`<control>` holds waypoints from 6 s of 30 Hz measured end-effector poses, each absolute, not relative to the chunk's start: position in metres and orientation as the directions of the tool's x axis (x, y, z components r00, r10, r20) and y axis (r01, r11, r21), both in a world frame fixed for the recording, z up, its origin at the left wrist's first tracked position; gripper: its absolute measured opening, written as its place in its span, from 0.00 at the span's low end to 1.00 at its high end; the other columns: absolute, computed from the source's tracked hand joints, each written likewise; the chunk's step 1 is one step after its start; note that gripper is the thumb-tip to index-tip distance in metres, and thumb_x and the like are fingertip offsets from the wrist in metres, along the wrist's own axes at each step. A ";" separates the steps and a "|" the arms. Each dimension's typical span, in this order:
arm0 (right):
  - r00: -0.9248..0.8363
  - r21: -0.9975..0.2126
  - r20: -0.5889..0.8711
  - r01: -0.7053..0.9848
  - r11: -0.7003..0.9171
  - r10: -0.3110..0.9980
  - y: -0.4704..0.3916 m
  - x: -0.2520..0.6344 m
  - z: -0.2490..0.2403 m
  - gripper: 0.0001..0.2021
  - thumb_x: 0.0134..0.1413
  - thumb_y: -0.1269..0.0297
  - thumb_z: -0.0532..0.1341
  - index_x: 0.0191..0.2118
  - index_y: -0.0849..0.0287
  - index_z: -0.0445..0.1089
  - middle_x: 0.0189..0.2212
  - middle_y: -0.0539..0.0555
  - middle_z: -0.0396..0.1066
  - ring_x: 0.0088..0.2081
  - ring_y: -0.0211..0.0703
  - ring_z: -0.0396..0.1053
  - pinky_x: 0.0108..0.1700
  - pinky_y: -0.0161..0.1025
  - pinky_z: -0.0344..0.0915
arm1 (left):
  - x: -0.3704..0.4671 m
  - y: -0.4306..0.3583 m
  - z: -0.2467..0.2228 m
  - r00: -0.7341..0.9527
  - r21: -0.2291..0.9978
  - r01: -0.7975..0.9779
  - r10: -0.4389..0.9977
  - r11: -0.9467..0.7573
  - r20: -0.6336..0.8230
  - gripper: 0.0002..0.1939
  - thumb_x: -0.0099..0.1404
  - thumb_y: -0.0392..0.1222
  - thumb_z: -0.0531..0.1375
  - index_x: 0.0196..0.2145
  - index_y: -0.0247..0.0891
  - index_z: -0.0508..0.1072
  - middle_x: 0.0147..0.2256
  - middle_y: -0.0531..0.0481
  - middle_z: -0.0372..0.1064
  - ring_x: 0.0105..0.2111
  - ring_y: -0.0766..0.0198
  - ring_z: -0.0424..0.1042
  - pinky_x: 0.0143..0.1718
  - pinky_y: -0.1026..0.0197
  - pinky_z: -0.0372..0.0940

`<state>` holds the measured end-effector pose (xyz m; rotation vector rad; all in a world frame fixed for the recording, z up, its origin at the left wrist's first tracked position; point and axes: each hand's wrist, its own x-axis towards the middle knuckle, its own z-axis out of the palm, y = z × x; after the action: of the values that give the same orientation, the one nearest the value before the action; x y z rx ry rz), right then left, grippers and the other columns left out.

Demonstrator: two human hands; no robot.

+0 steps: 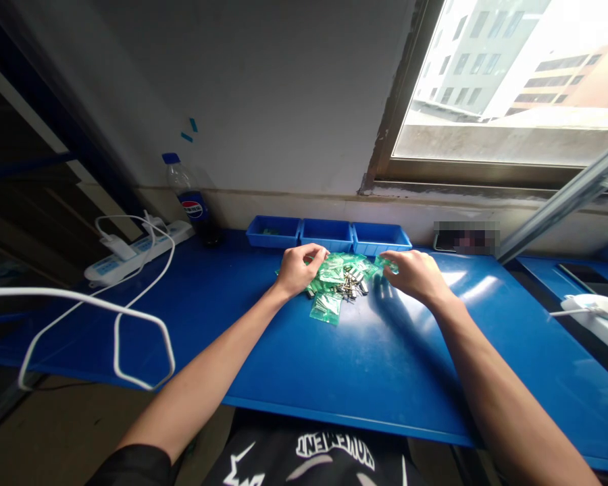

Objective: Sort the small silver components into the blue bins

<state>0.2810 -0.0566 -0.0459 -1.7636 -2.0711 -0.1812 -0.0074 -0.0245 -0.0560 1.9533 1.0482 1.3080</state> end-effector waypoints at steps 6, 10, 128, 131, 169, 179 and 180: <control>0.173 -0.829 0.470 0.422 0.366 0.865 -0.062 0.253 -0.028 0.18 0.54 0.50 0.70 0.46 0.56 0.78 0.40 0.58 0.83 0.40 0.53 0.81 0.42 0.47 0.77 | -0.005 -0.032 -0.049 0.247 0.772 0.292 0.824 -0.565 0.510 0.15 0.71 0.50 0.61 0.37 0.38 0.83 0.37 0.47 0.83 0.37 0.59 0.81 0.40 0.61 0.72; 0.121 -0.952 0.305 0.061 0.300 0.945 -0.067 0.222 -0.031 0.20 0.46 0.48 0.76 0.36 0.56 0.74 0.31 0.54 0.80 0.29 0.44 0.77 0.33 0.40 0.72 | -0.005 -0.036 -0.043 0.309 0.789 0.238 0.814 -0.567 0.492 0.15 0.67 0.53 0.65 0.39 0.38 0.84 0.39 0.46 0.83 0.38 0.59 0.80 0.39 0.61 0.71; 0.067 -0.956 0.273 -0.090 0.279 0.960 -0.065 0.204 -0.051 0.17 0.55 0.50 0.72 0.45 0.54 0.75 0.37 0.55 0.82 0.38 0.49 0.81 0.47 0.49 0.76 | -0.018 -0.028 -0.037 0.458 0.968 0.009 0.862 -0.250 0.218 0.16 0.60 0.51 0.71 0.30 0.34 0.81 0.27 0.48 0.77 0.25 0.67 0.70 0.30 0.64 0.65; 0.092 -0.930 0.353 0.146 0.338 0.931 -0.064 0.207 -0.055 0.16 0.59 0.49 0.68 0.46 0.54 0.77 0.40 0.57 0.82 0.43 0.51 0.81 0.51 0.51 0.75 | -0.028 -0.016 -0.039 0.330 0.970 -0.059 0.913 -0.235 0.241 0.17 0.58 0.53 0.72 0.29 0.34 0.81 0.27 0.48 0.77 0.26 0.68 0.70 0.29 0.65 0.64; 0.096 -0.902 0.432 0.036 0.431 0.897 -0.068 0.183 -0.062 0.17 0.53 0.49 0.73 0.42 0.55 0.79 0.36 0.55 0.83 0.36 0.51 0.82 0.41 0.47 0.81 | -0.018 -0.027 -0.049 0.423 0.926 0.100 0.858 -0.364 0.292 0.18 0.62 0.56 0.69 0.34 0.36 0.80 0.32 0.46 0.78 0.31 0.61 0.75 0.35 0.60 0.68; -0.023 -0.640 0.613 0.571 0.514 0.790 -0.056 0.198 -0.068 0.10 0.64 0.60 0.61 0.46 0.54 0.78 0.43 0.57 0.82 0.45 0.53 0.79 0.50 0.52 0.75 | -0.044 0.008 -0.053 -0.066 0.932 -0.355 0.997 -0.071 0.050 0.18 0.55 0.49 0.75 0.32 0.35 0.76 0.29 0.51 0.76 0.27 0.72 0.73 0.31 0.69 0.67; -0.090 -0.576 0.631 0.612 0.542 0.771 -0.050 0.201 -0.067 0.11 0.63 0.64 0.60 0.47 0.53 0.78 0.45 0.57 0.81 0.47 0.54 0.79 0.52 0.52 0.74 | -0.049 0.015 -0.056 -0.111 0.905 -0.421 0.994 -0.052 0.006 0.18 0.55 0.49 0.75 0.33 0.35 0.76 0.29 0.51 0.77 0.27 0.72 0.73 0.30 0.70 0.67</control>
<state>0.2007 -0.0504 -0.0668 -1.1481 -1.7875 0.2005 -0.0491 0.0147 -0.0562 0.8464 0.9380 1.4843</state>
